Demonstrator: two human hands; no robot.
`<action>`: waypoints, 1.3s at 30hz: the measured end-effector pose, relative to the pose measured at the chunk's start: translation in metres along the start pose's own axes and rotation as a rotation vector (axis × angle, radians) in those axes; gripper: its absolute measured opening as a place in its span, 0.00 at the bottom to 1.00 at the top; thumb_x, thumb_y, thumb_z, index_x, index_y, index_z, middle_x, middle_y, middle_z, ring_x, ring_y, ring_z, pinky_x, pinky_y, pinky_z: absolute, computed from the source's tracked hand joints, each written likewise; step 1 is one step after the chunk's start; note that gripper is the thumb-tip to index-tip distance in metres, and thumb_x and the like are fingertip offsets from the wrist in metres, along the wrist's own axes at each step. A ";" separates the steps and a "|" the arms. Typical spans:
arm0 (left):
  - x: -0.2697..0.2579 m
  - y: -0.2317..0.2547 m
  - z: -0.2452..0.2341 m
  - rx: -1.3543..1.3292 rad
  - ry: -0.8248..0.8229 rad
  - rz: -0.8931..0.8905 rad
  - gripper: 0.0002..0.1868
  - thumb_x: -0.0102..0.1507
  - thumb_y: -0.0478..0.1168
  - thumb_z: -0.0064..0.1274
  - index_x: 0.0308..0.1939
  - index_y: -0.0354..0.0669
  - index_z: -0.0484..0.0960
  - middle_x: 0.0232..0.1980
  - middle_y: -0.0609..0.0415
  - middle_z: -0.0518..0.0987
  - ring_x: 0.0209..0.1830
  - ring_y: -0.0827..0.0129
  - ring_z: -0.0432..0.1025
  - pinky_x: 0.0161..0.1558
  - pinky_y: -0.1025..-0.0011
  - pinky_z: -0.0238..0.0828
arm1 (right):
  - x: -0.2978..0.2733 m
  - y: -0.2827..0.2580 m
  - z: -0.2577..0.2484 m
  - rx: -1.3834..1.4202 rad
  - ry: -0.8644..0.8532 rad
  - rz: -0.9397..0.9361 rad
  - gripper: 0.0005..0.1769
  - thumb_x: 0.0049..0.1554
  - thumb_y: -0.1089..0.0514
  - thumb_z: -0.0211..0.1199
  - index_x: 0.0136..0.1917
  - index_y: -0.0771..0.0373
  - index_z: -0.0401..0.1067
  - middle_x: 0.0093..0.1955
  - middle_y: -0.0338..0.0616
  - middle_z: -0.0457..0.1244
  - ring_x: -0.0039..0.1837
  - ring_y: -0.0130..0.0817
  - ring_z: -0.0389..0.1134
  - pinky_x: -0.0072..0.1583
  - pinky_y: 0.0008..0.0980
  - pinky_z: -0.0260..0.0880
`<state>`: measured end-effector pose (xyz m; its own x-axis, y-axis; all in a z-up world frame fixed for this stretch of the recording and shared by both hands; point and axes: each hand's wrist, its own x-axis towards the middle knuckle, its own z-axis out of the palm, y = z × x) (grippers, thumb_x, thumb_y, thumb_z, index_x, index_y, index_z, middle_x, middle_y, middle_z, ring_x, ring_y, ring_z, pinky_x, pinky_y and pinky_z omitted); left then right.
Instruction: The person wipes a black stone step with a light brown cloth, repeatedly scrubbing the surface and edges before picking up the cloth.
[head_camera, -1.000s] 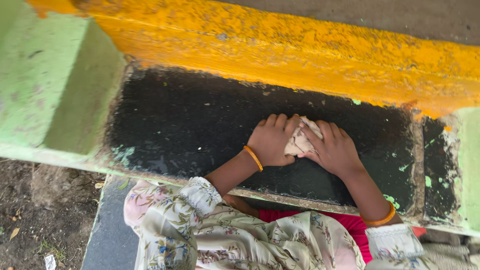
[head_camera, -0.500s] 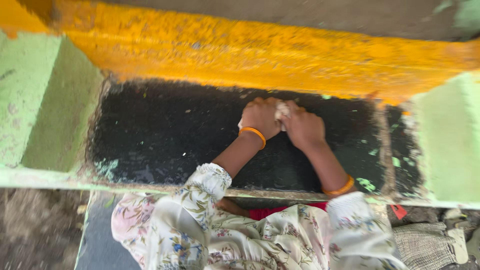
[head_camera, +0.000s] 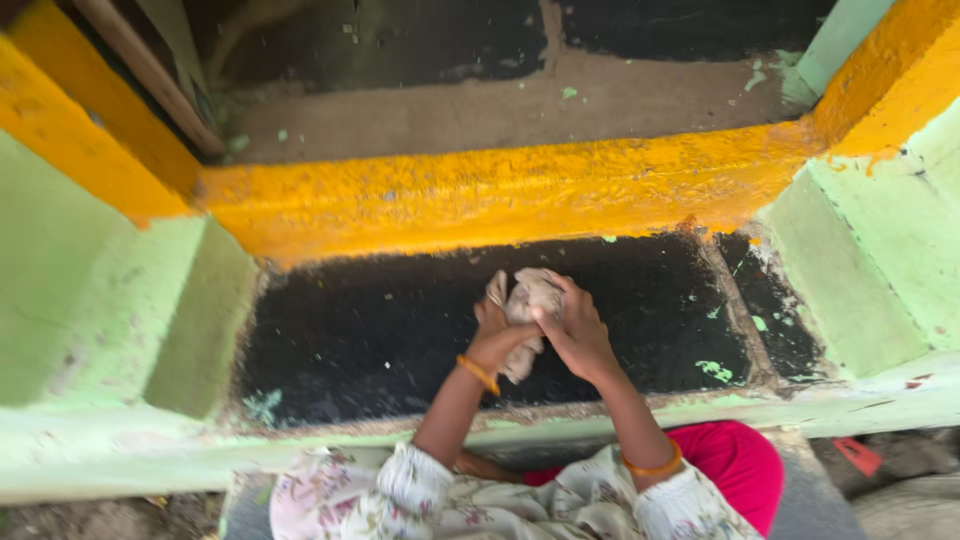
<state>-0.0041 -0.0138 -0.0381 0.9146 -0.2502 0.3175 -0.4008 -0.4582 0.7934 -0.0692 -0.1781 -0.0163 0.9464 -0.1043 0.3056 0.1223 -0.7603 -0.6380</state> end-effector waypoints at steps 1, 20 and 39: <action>-0.013 0.006 0.000 -0.557 -0.135 -0.196 0.53 0.47 0.43 0.68 0.71 0.35 0.57 0.56 0.39 0.72 0.56 0.47 0.67 0.55 0.55 0.70 | -0.002 0.001 -0.001 0.132 -0.011 0.042 0.42 0.60 0.35 0.59 0.79 0.52 0.51 0.72 0.59 0.54 0.73 0.63 0.57 0.68 0.57 0.58; -0.051 0.051 -0.050 0.561 -0.405 0.398 0.53 0.46 0.46 0.67 0.75 0.48 0.62 0.70 0.45 0.68 0.68 0.44 0.64 0.61 0.51 0.69 | -0.028 0.003 -0.087 -0.634 -0.494 -0.432 0.43 0.56 0.43 0.64 0.81 0.44 0.54 0.66 0.51 0.58 0.58 0.48 0.66 0.59 0.43 0.69; 0.079 -0.026 0.006 0.911 -0.343 0.489 0.47 0.53 0.65 0.63 0.70 0.48 0.67 0.60 0.40 0.73 0.56 0.48 0.74 0.38 0.55 0.79 | 0.085 0.076 -0.038 -0.511 -0.289 -0.411 0.38 0.53 0.50 0.64 0.76 0.40 0.62 0.73 0.50 0.56 0.68 0.57 0.54 0.62 0.60 0.55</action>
<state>0.0783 -0.0265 -0.0364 0.6386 -0.7374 0.2200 -0.7357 -0.6689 -0.1067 0.0093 -0.2685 -0.0118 0.9040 0.3748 0.2057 0.3971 -0.9144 -0.0787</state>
